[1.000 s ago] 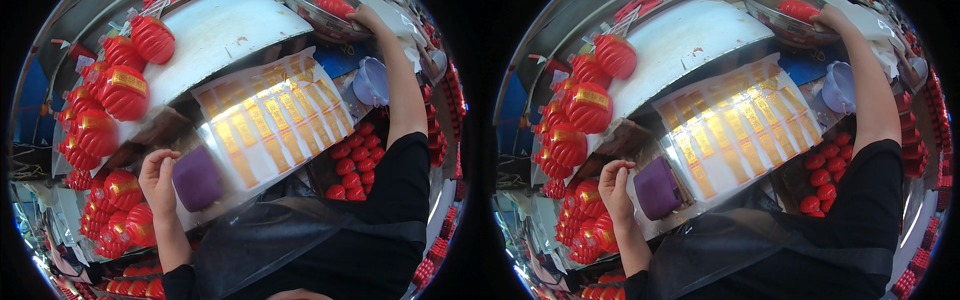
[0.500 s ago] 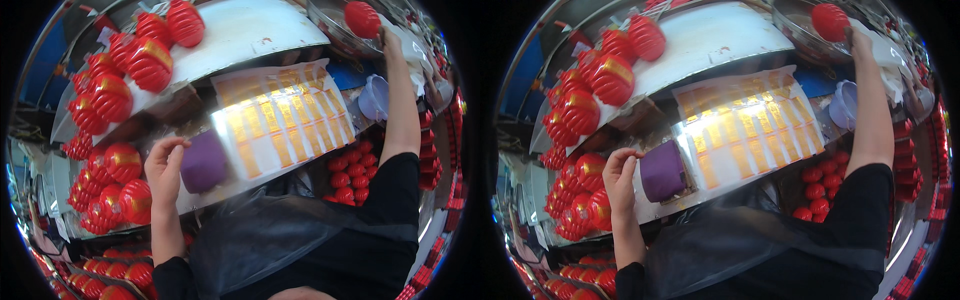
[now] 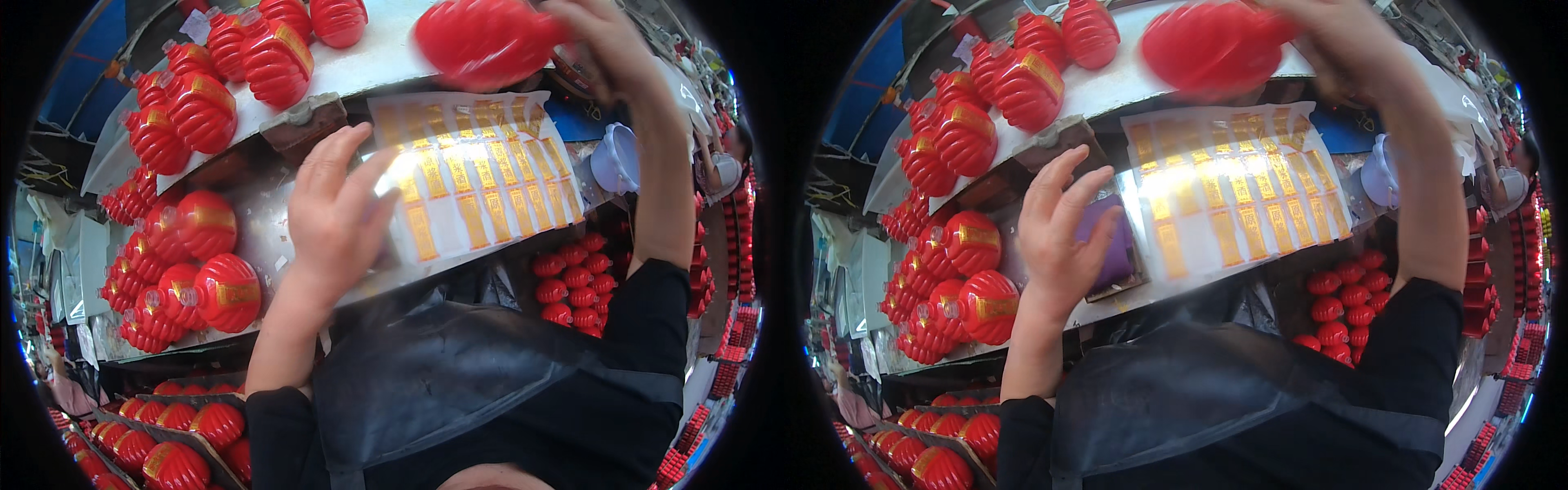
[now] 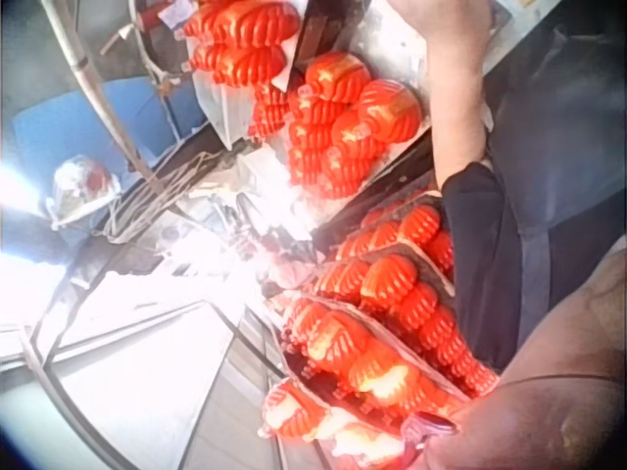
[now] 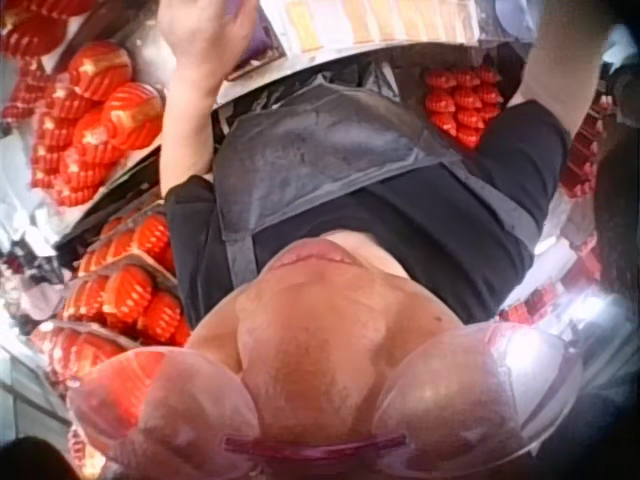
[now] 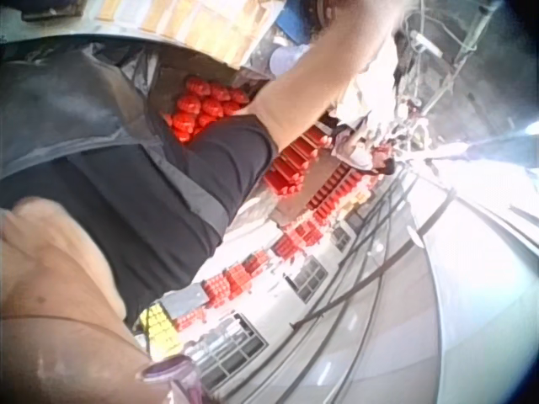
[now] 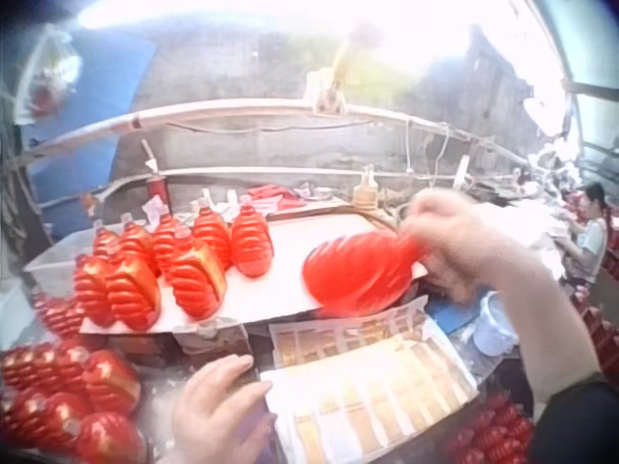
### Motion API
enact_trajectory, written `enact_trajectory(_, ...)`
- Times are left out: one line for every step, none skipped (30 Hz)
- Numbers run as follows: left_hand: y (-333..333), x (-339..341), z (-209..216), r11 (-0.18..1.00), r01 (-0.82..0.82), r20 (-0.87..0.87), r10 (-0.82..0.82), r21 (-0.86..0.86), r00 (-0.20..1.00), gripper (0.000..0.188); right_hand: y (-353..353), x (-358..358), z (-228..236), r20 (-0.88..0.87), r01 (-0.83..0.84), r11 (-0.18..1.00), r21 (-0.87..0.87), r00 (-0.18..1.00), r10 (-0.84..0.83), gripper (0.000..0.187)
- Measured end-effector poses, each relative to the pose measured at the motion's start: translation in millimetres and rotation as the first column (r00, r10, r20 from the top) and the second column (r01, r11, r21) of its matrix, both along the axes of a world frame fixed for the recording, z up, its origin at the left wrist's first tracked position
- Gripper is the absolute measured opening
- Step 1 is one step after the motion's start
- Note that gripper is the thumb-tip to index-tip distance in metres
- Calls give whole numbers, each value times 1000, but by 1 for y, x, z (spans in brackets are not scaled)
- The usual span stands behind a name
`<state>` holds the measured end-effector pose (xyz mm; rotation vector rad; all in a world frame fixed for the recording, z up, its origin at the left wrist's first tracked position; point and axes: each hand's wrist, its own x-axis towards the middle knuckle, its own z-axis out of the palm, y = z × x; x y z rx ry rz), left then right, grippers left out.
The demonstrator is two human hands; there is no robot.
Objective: The person repeatedly picks up red plastic containers, applies gold labels to their sides, and places them on a nearby shelf. The process is repeated for multiple containers throughout the clip.
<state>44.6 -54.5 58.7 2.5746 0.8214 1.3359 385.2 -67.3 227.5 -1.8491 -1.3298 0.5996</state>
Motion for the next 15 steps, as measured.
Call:
enact_trajectory(-3, 3, 0, 999, 5, 12, -5, 45, 1000, 52, 14, -33, -22, 94, -151, 988, -28, 984, 153, 15)
enact_trajectory(-6, 3, -1, 998, 16, 19, -17, 54, 1000, 61, 25, -60, -34, 156, -257, 962, -88, 951, 268, 19)
enact_trajectory(-10, 1, -2, 998, 10, 1, -10, 64, 1000, 70, 32, -83, -50, 209, -373, 925, -79, 901, 381, 22)
enact_trajectory(-14, -4, -5, 997, -39, -2, 40, 61, 999, 72, 40, -100, -61, 220, -495, 865, -87, 837, 501, 24)
enact_trajectory(-17, -9, -10, 995, -95, -17, 96, 23, 995, 73, 45, -114, -72, 155, -582, 801, -139, 786, 599, 26)
enact_trajectory(-16, -15, -15, 989, -143, -23, 143, -21, 989, 87, 49, -129, -86, -29, -623, 761, -179, 777, 629, 28)
enact_trajectory(-17, -24, -21, 977, -176, -3, 177, -120, 984, 91, 56, -142, -96, -30, -690, 701, -180, 716, 697, 31)
enact_trajectory(-12, -33, -27, 957, -141, 35, 155, -253, 987, 90, 62, -157, -108, -73, -695, 696, -178, 715, 695, 31)
enact_trajectory(-6, -40, -34, 909, -108, 62, 145, -402, 988, 89, 67, -169, -118, -127, -712, 684, -155, 701, 701, 31)
enact_trajectory(1, -46, -40, 739, -59, 153, 217, -672, 964, 86, 75, -169, -120, -414, -730, 651, -208, 669, 618, 35)
enact_trajectory(7, -54, -44, 635, 49, 259, 242, -771, 935, 85, 78, -170, -125, -498, -721, 669, -180, 653, 570, 41)
enact_trajectory(13, -57, -48, 577, 158, 371, 271, -801, 888, 85, 81, -170, -130, -432, -691, 703, -168, 693, 577, 48)
enact_trajectory(17, -58, -51, 489, 261, 453, 329, -832, 828, 85, 85, -173, -138, -346, -660, 743, -108, 726, 594, 53)
enact_trajectory(20, -60, -54, 488, 259, 450, 328, -833, 830, 85, 82, -172, -148, -223, -607, 791, -78, 784, 579, 57)
enact_trajectory(23, -59, -56, 478, 254, 440, 332, -841, 834, 85, 76, -170, -160, -120, -543, 837, -69, 837, 533, 62)
